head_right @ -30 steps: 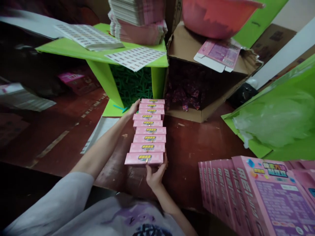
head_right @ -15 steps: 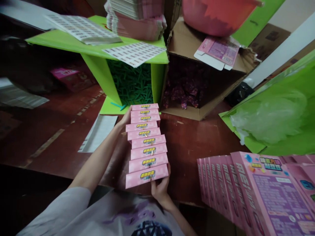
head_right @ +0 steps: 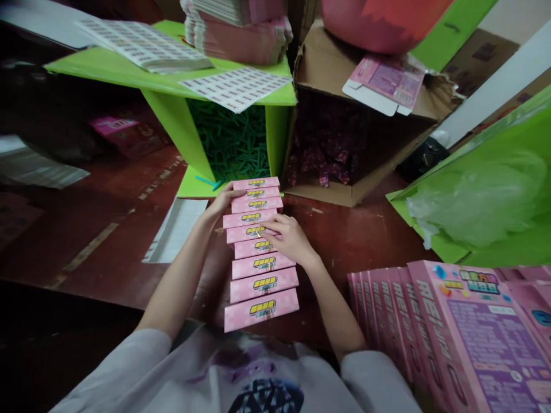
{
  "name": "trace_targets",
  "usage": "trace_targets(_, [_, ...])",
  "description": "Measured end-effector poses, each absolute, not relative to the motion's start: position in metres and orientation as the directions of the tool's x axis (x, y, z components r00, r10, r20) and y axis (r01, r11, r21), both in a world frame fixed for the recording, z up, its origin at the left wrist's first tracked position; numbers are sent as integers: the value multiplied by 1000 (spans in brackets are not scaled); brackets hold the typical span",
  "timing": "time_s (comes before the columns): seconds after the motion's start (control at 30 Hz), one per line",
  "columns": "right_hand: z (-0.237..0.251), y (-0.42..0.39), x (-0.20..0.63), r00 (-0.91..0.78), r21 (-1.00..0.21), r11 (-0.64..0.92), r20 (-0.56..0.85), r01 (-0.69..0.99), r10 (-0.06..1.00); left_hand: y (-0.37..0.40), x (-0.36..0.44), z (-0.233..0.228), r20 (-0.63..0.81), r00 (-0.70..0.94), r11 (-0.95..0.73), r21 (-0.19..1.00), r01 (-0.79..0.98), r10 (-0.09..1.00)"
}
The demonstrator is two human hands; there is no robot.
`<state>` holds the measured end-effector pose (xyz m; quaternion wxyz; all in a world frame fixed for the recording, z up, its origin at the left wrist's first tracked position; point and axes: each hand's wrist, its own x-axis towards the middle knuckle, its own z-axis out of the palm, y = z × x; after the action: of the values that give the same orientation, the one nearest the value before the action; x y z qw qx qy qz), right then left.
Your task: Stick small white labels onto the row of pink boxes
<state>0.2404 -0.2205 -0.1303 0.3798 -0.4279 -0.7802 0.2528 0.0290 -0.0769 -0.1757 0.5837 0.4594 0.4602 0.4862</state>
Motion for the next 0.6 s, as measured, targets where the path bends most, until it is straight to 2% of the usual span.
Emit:
trace_targets(0.1, [-138, -202, 229, -424, -633, 565, 379, 529, 823, -79, 32, -175, -107, 83, 119, 979, -165, 991])
trace_targets(0.27, [-138, -208, 227, -438, -594, 613, 430, 521, 789, -83, 36, -174, -107, 34, 112, 975, -191, 994])
trace_targets(0.6, [-127, -209, 220, -531, -509, 600, 293, 617, 795, -86, 40, -174, -82, 3, 81, 978, -190, 997])
